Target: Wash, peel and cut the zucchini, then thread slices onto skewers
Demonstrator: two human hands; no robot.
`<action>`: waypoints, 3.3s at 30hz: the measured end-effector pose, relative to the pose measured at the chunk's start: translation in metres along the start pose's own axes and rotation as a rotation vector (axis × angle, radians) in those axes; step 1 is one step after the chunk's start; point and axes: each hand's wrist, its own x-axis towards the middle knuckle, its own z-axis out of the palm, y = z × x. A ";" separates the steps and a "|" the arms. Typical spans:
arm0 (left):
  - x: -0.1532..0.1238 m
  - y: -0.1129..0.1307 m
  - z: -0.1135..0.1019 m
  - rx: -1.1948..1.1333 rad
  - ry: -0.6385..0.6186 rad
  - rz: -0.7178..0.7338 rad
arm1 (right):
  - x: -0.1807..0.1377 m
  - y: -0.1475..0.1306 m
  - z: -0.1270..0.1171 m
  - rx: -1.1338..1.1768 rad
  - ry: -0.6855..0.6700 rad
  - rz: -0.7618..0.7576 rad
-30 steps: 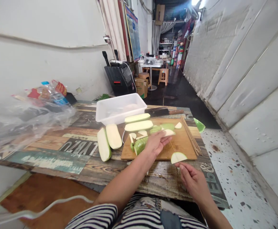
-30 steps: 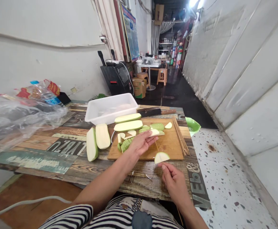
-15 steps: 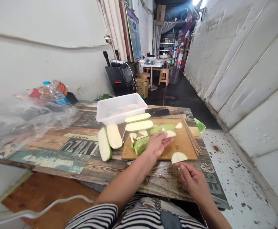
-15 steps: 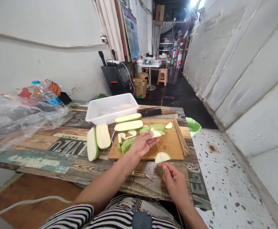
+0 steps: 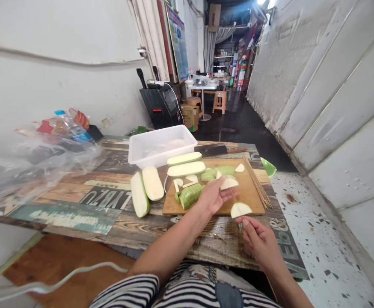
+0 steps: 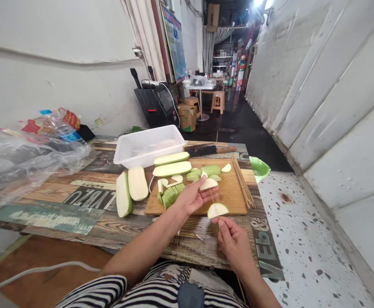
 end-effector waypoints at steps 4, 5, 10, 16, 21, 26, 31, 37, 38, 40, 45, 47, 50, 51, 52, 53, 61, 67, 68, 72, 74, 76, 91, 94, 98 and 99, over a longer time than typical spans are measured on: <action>0.002 -0.001 -0.004 0.022 -0.014 -0.010 | -0.001 0.004 -0.003 -0.008 -0.036 0.015; 0.003 -0.001 -0.004 0.022 -0.014 -0.005 | 0.000 0.005 -0.003 -0.035 -0.032 0.005; 0.002 -0.005 -0.004 0.021 0.013 0.034 | 0.001 0.000 -0.002 -0.274 0.077 -0.165; -0.001 -0.007 -0.002 0.026 0.013 0.039 | 0.000 -0.007 0.007 -0.204 0.082 -0.133; 0.000 -0.006 -0.002 0.015 0.007 0.035 | 0.006 0.006 0.006 0.004 0.007 -0.014; 0.001 -0.006 -0.003 0.030 0.035 0.038 | 0.007 0.006 0.006 -0.207 0.089 -0.163; 0.004 -0.011 -0.006 0.036 0.016 0.020 | 0.009 0.006 0.009 0.042 0.004 -0.008; -0.002 -0.020 -0.001 0.096 0.032 -0.025 | 0.019 0.005 0.011 0.082 0.040 -0.023; -0.004 -0.020 0.000 0.101 0.034 -0.029 | 0.019 0.005 0.010 0.068 0.036 -0.025; -0.006 -0.019 0.001 0.108 0.027 -0.040 | 0.019 0.004 0.010 0.049 0.028 -0.031; -0.007 -0.019 0.001 0.118 0.018 -0.040 | 0.016 0.005 0.009 0.014 0.023 -0.063; -0.007 -0.019 0.001 0.116 0.009 -0.030 | 0.017 0.005 0.009 -0.012 0.038 -0.080; -0.007 -0.021 -0.001 0.115 -0.019 -0.024 | 0.019 0.006 0.009 -0.046 0.059 -0.107; -0.008 -0.022 -0.002 0.113 -0.048 -0.029 | 0.020 0.007 0.009 -0.055 0.062 -0.112; -0.008 -0.024 -0.004 0.106 -0.085 -0.038 | 0.021 0.007 0.009 -0.060 0.061 -0.114; -0.010 -0.027 -0.006 0.095 -0.126 -0.044 | 0.022 0.007 0.010 -0.061 0.057 -0.113; -0.022 -0.048 -0.015 0.012 -0.048 0.055 | 0.013 0.012 0.008 -0.140 0.011 -0.140; -0.022 -0.046 -0.015 -0.016 -0.046 0.047 | 0.002 0.012 0.005 -0.387 0.121 -0.298; -0.022 -0.046 -0.014 -0.008 -0.047 0.048 | 0.002 0.011 0.005 -0.419 0.149 -0.322; -0.022 -0.046 -0.009 0.042 -0.046 0.019 | 0.003 0.007 0.003 -0.465 0.180 -0.341; -0.021 -0.045 -0.008 0.074 -0.053 -0.013 | 0.003 0.008 0.001 -0.469 0.185 -0.340; -0.021 -0.045 -0.007 0.103 -0.060 -0.039 | 0.003 0.008 -0.001 -0.455 0.188 -0.331; -0.020 -0.035 0.003 0.074 -0.212 -0.102 | 0.001 0.001 0.002 -0.109 0.132 -0.157; -0.022 -0.034 0.006 -0.015 -0.271 -0.117 | -0.001 0.003 0.006 0.100 0.048 -0.063; -0.024 -0.033 0.002 0.008 -0.342 -0.152 | -0.003 0.006 0.006 0.214 0.019 -0.038; -0.023 -0.034 0.001 -0.004 -0.377 -0.164 | -0.004 0.005 0.005 0.228 0.010 -0.028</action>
